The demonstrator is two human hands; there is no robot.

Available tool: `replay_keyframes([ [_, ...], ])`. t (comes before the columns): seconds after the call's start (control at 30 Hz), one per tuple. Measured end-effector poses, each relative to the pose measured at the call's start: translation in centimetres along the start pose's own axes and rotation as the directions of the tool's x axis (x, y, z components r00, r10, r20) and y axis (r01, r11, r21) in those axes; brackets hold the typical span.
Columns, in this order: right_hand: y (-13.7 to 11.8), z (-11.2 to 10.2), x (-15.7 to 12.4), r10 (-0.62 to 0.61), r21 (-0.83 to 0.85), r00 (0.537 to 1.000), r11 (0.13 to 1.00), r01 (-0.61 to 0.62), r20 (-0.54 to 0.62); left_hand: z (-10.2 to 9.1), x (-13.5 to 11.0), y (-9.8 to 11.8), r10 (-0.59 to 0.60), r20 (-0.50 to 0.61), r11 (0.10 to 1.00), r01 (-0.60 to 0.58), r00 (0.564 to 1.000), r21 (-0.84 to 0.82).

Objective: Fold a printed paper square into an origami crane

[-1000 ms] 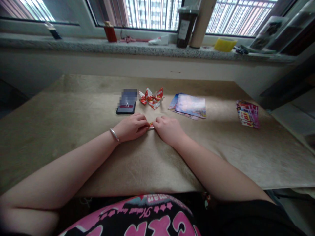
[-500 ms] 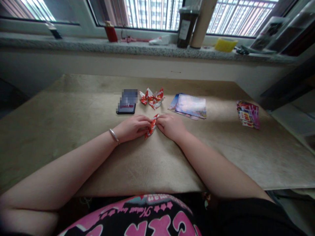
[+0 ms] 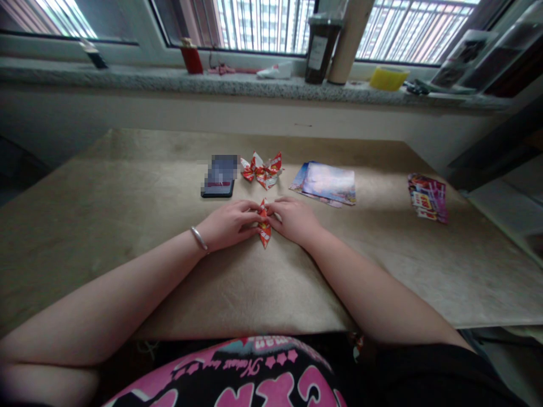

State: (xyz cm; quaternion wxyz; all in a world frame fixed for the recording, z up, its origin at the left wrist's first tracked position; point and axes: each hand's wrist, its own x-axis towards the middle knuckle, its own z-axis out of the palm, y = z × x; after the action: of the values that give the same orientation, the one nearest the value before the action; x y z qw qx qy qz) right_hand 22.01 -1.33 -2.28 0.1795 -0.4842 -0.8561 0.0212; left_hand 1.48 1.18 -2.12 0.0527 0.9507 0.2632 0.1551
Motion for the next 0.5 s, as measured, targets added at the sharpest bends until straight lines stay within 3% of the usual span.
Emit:
replay_keyframes([
  [0.5, 0.0, 0.9, 0.6, -0.028, -0.064, 1.0, 0.998, 0.027, -0.009, -0.2, 0.0, 1.5, -0.052, 0.005, 0.99, 0.051, 0.999, 0.135],
])
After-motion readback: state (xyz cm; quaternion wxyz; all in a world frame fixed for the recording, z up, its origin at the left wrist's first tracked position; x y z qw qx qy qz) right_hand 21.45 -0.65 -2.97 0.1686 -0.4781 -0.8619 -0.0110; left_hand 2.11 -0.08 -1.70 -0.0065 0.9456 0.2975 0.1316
